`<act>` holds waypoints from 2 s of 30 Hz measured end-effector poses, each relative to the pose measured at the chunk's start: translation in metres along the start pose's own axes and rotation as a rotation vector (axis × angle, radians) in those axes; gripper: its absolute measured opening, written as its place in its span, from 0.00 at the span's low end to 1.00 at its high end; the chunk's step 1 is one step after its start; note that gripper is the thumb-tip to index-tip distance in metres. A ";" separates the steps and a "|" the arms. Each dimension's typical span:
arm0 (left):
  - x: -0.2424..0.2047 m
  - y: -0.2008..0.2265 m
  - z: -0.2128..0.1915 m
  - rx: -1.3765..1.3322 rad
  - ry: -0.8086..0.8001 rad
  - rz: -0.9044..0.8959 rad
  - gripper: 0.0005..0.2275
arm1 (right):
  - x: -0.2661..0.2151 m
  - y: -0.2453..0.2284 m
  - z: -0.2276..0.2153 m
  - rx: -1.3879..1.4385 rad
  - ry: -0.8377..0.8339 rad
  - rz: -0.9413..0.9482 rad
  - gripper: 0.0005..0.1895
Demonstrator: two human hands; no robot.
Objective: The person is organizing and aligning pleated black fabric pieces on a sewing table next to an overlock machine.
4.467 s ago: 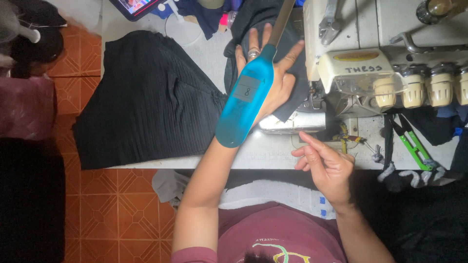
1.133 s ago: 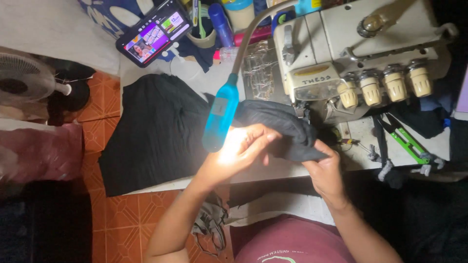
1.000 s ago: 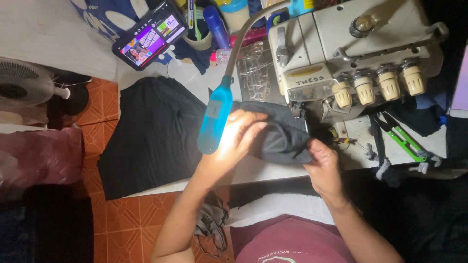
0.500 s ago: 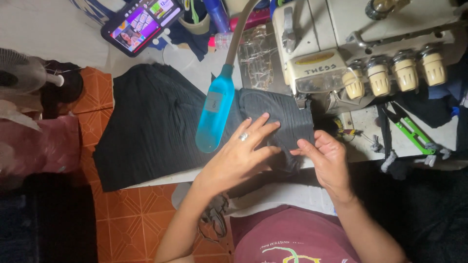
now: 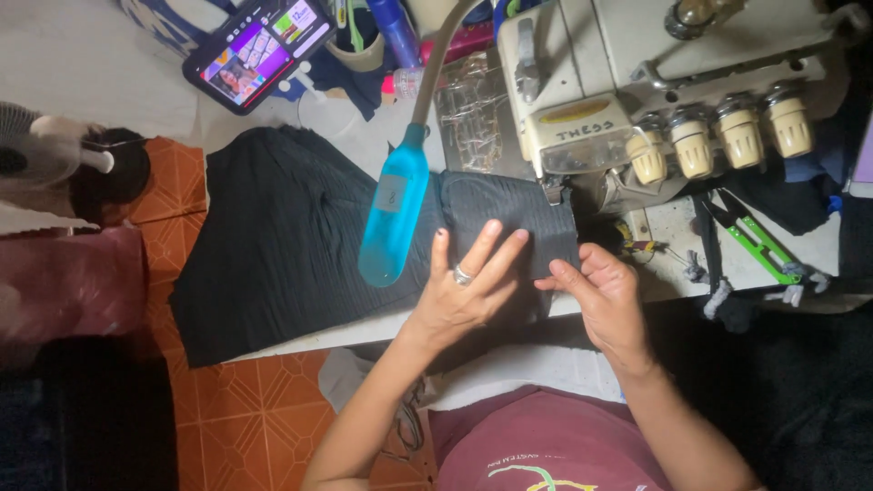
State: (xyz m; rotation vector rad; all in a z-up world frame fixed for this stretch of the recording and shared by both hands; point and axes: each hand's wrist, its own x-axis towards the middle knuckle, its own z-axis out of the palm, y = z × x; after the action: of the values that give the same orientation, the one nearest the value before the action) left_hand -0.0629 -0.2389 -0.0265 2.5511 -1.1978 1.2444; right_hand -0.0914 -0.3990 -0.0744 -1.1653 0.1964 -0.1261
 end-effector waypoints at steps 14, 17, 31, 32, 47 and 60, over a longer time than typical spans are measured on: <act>0.077 -0.044 0.015 -0.789 -0.396 -0.606 0.05 | 0.000 0.004 -0.004 -0.018 0.018 0.021 0.02; 0.084 -0.045 0.000 -0.858 -0.364 -0.646 0.14 | 0.001 0.012 -0.011 0.006 0.009 0.031 0.02; 0.083 -0.040 0.002 -0.995 -0.339 -0.535 0.06 | 0.001 -0.009 0.001 -0.009 -0.029 0.030 0.02; 0.077 -0.040 0.014 -0.902 -0.286 -0.587 0.07 | 0.000 -0.016 0.005 0.066 -0.051 0.042 0.01; 0.076 -0.026 0.018 -0.770 -0.319 -0.585 0.09 | 0.000 -0.004 -0.011 0.381 -0.157 0.056 0.10; 0.073 -0.046 0.008 -0.770 -0.236 -0.536 0.06 | -0.003 -0.006 -0.001 -0.151 -0.153 -0.017 0.04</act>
State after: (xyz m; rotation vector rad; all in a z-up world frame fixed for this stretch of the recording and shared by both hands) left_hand 0.0004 -0.2549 0.0303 2.2013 -0.7199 0.2842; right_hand -0.0947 -0.4021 -0.0688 -1.3211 0.0611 -0.0373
